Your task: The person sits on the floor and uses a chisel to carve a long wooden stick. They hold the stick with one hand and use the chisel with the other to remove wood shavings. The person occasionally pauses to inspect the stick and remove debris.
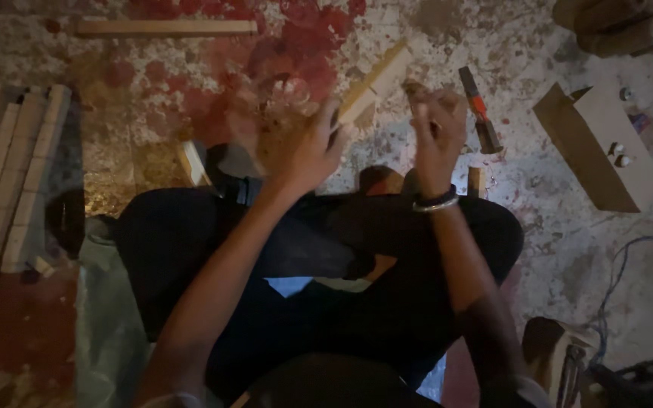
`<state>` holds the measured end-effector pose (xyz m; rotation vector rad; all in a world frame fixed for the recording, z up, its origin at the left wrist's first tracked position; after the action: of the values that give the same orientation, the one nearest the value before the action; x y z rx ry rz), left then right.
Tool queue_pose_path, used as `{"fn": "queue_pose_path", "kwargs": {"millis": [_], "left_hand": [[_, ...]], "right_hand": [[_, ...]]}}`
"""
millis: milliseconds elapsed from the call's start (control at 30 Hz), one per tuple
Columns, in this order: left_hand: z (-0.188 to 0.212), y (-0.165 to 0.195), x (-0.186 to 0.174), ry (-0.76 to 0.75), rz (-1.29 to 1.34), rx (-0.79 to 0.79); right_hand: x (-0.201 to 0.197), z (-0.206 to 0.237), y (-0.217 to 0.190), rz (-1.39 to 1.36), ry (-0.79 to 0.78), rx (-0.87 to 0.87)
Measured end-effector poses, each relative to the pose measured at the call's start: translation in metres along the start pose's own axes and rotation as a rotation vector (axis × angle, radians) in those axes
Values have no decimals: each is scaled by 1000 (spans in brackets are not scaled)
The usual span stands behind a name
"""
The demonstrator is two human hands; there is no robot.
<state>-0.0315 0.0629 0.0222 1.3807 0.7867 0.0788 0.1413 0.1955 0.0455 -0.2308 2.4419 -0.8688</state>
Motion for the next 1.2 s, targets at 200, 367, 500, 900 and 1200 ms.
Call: {"fn": "queue_pose_path", "kwargs": {"millis": [200,367,500,900,1200], "left_hand": [[-9,3,-9,-99,-118,-342],[-2,26,1,58,195,-15],[-2,20,12,-49,443,1],[2,16,25,-148,598,-18],[7,1,43,-167,762,-112]], "right_hand": [[7,16,32,-884,123,554],[20,20,9,-804,44,556],[21,12,-12,-624,-38,482],[25,19,-15,-931,160,485],[35,25,-20,-988,132,568]]}}
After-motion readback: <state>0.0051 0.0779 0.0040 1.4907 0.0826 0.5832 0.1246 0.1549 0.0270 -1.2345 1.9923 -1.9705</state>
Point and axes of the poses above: each hand's wrist, its own z-axis away from the middle knuckle, its own x-axis out of the palm, y = z × x, the point moved 6 cm from there along -z, towards the middle knuckle, and after that the axes turned 14 degrees about -x, right-handed, at the moved point
